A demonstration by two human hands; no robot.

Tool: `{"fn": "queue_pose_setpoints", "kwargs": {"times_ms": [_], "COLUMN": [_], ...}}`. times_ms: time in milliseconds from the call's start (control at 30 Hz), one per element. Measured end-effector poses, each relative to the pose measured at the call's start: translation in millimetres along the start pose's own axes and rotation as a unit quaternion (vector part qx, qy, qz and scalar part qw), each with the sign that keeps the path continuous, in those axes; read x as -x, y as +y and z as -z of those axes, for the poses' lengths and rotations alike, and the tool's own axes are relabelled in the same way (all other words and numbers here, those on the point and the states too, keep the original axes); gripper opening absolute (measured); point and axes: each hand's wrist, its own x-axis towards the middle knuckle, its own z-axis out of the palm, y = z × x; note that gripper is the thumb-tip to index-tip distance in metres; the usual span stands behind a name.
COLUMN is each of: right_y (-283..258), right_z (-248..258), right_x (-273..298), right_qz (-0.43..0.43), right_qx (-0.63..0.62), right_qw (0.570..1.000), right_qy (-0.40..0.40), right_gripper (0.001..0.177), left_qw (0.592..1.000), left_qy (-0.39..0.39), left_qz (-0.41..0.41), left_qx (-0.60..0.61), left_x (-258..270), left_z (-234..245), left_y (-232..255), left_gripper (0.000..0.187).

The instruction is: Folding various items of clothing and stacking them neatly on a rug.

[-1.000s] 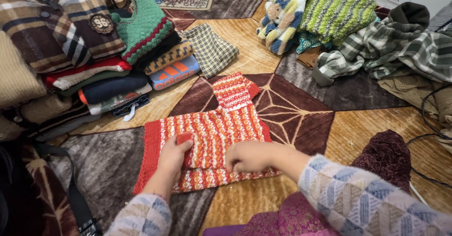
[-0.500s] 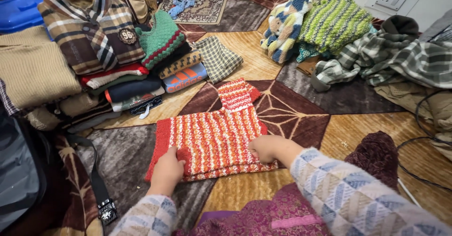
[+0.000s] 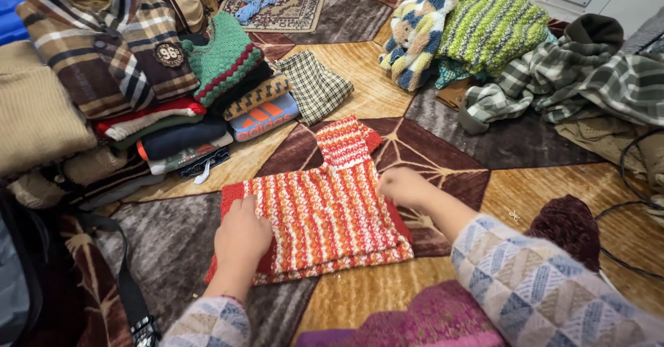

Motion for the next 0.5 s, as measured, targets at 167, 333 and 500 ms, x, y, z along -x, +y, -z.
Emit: {"fn": "queue_pose_setpoints", "kwargs": {"times_ms": [167,333,500], "right_y": [-9.2,11.1,-7.9], "right_z": [-13.9,-25.7,-28.0], "right_x": [-28.0,-80.1,-80.7], "right_qz": [-0.119,-0.158,-0.175], "right_qx": [-0.437,-0.542,-0.506], "right_qw": [0.884,0.822,0.842], "right_qy": [0.114,0.076,0.064], "right_gripper": [0.036,0.041,0.037], "left_qw": [1.000,0.999,0.995], "left_qy": [-0.001,-0.022,-0.056], "left_qz": [-0.014,0.005,-0.001], "left_qx": [0.028,0.032,0.079], "left_x": [-46.8,-75.8,-84.4], "left_z": [-7.3,-21.6,-15.2], "left_y": [-1.5,-11.6,-6.2], "left_gripper": [0.056,0.066,0.069]}}
